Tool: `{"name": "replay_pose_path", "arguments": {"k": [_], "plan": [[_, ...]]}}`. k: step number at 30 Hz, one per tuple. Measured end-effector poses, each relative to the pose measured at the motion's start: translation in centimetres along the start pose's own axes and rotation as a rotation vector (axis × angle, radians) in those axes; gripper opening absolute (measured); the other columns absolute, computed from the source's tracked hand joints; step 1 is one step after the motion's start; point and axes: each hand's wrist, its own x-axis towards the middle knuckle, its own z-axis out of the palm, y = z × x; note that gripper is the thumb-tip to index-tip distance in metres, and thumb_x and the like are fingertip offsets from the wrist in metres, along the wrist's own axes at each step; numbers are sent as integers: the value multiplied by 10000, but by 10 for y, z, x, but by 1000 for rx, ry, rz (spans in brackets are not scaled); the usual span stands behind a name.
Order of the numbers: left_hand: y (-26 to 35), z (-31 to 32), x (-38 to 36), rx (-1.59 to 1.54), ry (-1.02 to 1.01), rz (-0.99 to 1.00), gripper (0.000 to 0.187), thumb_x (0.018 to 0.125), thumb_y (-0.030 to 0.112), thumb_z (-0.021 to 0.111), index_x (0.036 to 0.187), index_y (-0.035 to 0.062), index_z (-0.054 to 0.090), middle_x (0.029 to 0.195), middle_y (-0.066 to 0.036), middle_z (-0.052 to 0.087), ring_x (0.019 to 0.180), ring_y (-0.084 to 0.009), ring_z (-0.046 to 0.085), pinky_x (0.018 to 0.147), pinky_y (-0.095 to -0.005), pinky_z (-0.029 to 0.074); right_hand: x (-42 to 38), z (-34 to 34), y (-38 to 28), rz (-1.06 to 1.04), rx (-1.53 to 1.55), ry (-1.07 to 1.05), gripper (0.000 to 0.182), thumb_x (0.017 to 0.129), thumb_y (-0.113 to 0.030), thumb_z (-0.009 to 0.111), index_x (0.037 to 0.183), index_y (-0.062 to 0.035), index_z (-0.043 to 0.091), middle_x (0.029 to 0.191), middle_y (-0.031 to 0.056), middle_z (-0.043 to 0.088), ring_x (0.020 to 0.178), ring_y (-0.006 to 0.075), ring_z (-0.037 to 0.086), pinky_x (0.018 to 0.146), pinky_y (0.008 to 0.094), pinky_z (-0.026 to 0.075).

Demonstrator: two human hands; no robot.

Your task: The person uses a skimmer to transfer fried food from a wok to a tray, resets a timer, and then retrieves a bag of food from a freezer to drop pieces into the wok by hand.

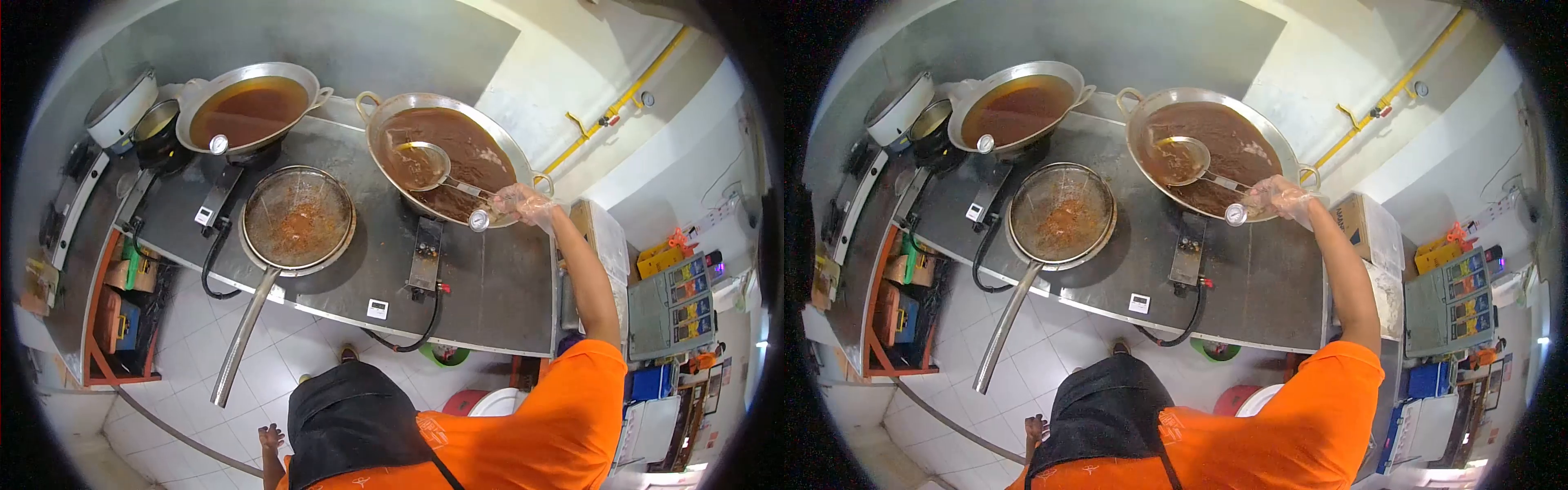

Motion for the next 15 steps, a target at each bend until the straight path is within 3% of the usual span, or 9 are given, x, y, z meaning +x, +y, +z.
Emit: {"name": "replay_pose_path", "arguments": {"k": [6, 8, 14, 15], "plan": [[-24, -41, 11, -19, -32, -22, 593, 858, 258, 558, 1301, 33, 234, 985, -204, 592, 707, -266, 617, 611, -420, 487, -19, 22, -14, 18, 103, 49, 323, 853, -306, 648, 1111, -124, 583, 644, -40, 464, 498, 41, 361, 400, 193, 223], [-32, -57, 14, -6, -28, 5, 595, 851, 266, 570, 1291, 32, 245, 963, -193, 592, 702, -261, 615, 609, -418, 490, -34, 31, -30, 28, 111, 36, 264, 876, -249, 560, 1091, -96, 559, 618, -49, 483, 456, 30, 355, 380, 198, 234], [-72, -111, 29, -92, 62, 133, 494, 838, 233, 604, 1186, 59, 300, 789, -126, 578, 600, -212, 581, 504, -365, 473, -74, 68, -81, -11, 146, 98, 170, 843, -234, 592, 953, -105, 610, 609, -57, 480, 402, 10, 332, 333, 189, 189], [-81, -123, 32, -126, 53, 170, 478, 838, 218, 613, 1169, 68, 302, 769, -119, 573, 584, -210, 572, 508, -377, 472, -83, 77, -95, -19, 143, 99, 146, 848, -211, 598, 894, -76, 631, 648, -19, 537, 464, 62, 436, 385, 221, 323]]}}
